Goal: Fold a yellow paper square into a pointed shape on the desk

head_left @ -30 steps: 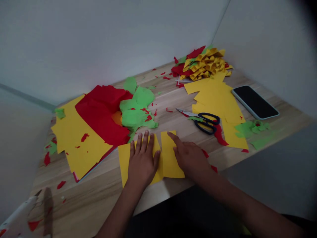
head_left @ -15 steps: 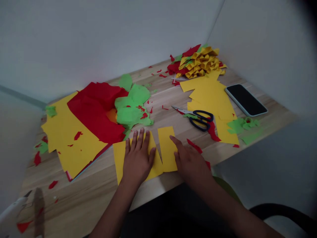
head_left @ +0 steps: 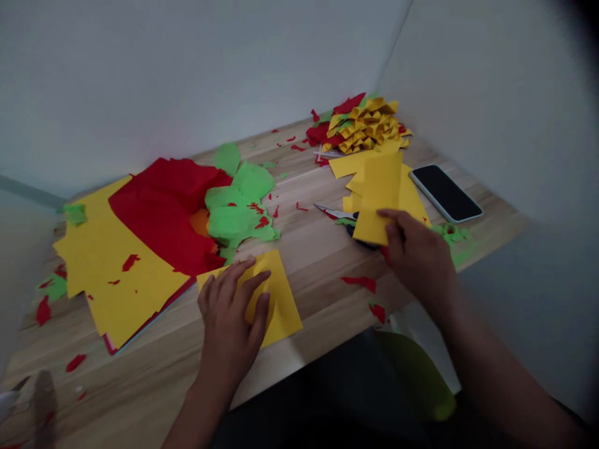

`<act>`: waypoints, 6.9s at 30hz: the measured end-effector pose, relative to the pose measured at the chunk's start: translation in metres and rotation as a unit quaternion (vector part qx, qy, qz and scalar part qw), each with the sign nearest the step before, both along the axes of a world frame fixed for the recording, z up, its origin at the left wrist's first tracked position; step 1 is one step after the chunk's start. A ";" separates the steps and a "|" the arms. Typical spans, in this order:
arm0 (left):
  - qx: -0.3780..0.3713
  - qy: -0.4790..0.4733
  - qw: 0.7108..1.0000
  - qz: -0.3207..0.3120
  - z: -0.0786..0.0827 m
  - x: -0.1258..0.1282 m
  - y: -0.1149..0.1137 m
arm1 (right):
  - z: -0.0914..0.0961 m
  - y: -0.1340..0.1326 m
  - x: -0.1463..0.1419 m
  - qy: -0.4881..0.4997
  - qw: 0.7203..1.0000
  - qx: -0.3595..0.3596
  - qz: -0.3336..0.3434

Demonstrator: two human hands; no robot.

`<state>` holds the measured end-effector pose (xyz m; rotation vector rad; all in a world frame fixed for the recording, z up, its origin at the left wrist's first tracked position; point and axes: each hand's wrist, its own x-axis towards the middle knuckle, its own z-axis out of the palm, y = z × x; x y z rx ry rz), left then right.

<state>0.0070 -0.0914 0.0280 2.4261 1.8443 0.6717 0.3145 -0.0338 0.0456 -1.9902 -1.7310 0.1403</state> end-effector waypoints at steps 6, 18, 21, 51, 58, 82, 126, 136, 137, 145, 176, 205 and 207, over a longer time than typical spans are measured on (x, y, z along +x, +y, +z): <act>-0.108 0.094 0.989 -0.042 -0.001 -0.016 -0.058 | 0.001 0.077 0.041 -0.090 0.992 -0.079 -0.050; -0.096 0.057 0.988 -0.111 -0.008 -0.017 -0.107 | -0.026 -0.111 -0.070 0.027 0.875 -0.078 0.477; -0.094 0.017 0.988 -0.120 -0.003 -0.023 -0.101 | -0.041 -0.115 -0.071 0.071 0.885 -0.029 0.459; -0.078 -0.118 0.989 -0.051 -0.014 -0.022 -0.059 | -0.038 -0.090 -0.059 0.117 0.935 0.036 0.333; -0.058 -0.077 0.995 0.035 -0.014 -0.010 -0.051 | -0.036 -0.080 -0.089 0.052 0.982 0.046 0.173; -0.106 0.090 0.987 -0.074 -0.030 0.065 -0.098 | -0.037 -0.068 -0.086 -0.032 0.970 -0.024 0.240; -0.109 0.117 0.986 -0.041 -0.024 0.006 -0.107 | -0.045 -0.155 -0.061 -0.133 0.937 -0.045 0.319; -0.090 0.158 0.983 -0.035 -0.025 -0.003 -0.107 | -0.061 -0.139 -0.094 -0.146 0.917 -0.034 0.369; -0.086 0.159 0.983 -0.032 -0.025 -0.008 -0.108 | -0.062 -0.138 -0.082 -0.151 0.925 -0.035 0.347; -0.081 0.132 0.988 -0.004 -0.017 -0.017 -0.112 | -0.050 -0.130 -0.036 -0.126 0.956 -0.042 0.261; -0.083 -0.026 0.981 -0.176 -0.021 0.023 0.115 | -0.038 0.062 -0.076 0.041 0.914 0.004 0.404; -0.111 -0.015 0.992 -0.052 -0.023 0.018 0.106 | -0.055 0.059 -0.109 -0.008 0.921 0.065 0.385; -0.113 -0.005 0.993 -0.046 -0.022 0.018 0.105 | -0.053 0.056 -0.108 -0.012 0.922 0.055 0.384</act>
